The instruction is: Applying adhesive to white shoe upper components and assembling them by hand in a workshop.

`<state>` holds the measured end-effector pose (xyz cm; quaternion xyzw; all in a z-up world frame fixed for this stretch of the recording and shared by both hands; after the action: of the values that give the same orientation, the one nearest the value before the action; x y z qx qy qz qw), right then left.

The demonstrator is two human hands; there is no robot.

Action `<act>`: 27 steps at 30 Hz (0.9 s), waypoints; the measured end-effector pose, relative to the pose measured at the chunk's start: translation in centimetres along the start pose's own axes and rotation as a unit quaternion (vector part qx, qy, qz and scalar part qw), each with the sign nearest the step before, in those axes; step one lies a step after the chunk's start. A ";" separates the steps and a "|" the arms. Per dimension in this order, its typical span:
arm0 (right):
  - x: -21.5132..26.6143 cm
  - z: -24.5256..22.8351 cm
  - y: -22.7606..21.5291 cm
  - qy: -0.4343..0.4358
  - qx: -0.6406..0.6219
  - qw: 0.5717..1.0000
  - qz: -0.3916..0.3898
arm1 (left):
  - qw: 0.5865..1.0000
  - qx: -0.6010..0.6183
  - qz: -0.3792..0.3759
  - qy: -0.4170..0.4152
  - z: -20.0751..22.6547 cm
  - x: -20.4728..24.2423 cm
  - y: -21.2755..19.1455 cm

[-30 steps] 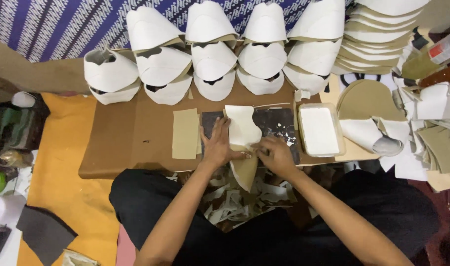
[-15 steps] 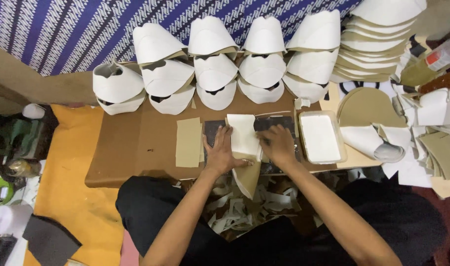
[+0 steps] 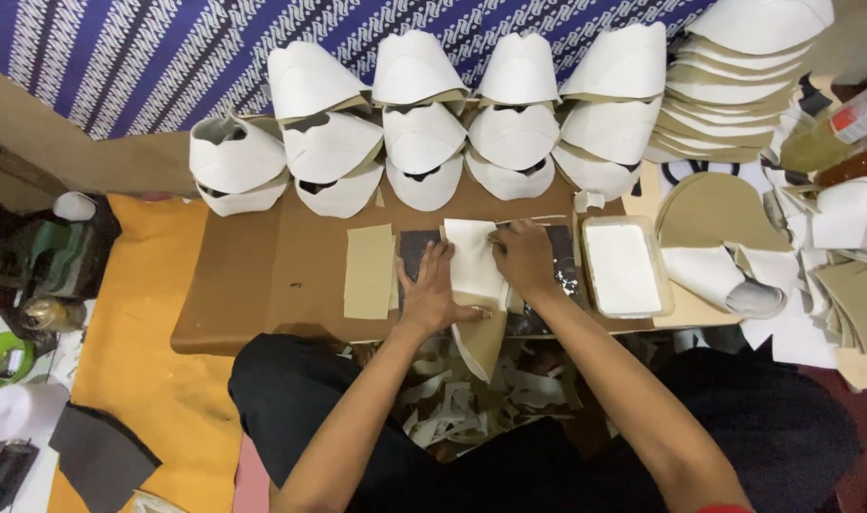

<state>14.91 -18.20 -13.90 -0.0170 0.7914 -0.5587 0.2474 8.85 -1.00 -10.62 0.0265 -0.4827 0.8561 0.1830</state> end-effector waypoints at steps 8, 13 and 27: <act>2.3 -6.0 -0.2 -0.006 -0.089 0.982 -0.165 | 0.998 -0.030 0.046 0.013 -2.2 -1.5 2.8; -1.7 -0.6 0.3 0.034 -0.029 0.999 0.019 | 0.999 0.013 0.033 0.011 -0.5 -0.2 0.3; -1.8 -6.4 1.3 0.027 -0.128 0.983 -0.132 | 0.999 -0.040 0.027 -0.016 -1.9 -1.3 1.9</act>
<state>14.18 -11.53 -12.78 -0.1376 0.8535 -0.4812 0.1452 9.64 -0.71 -13.47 0.0201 -0.5201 0.8400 0.1530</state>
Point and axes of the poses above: each hand's wrist, its own x-axis away from the middle knuckle, its own y-axis out of the palm, z = x × y, the point moved 8 cm from there along -x, towards the middle knuckle, and after that the axes turned 7 degrees about -y, right-handed, at the moved point
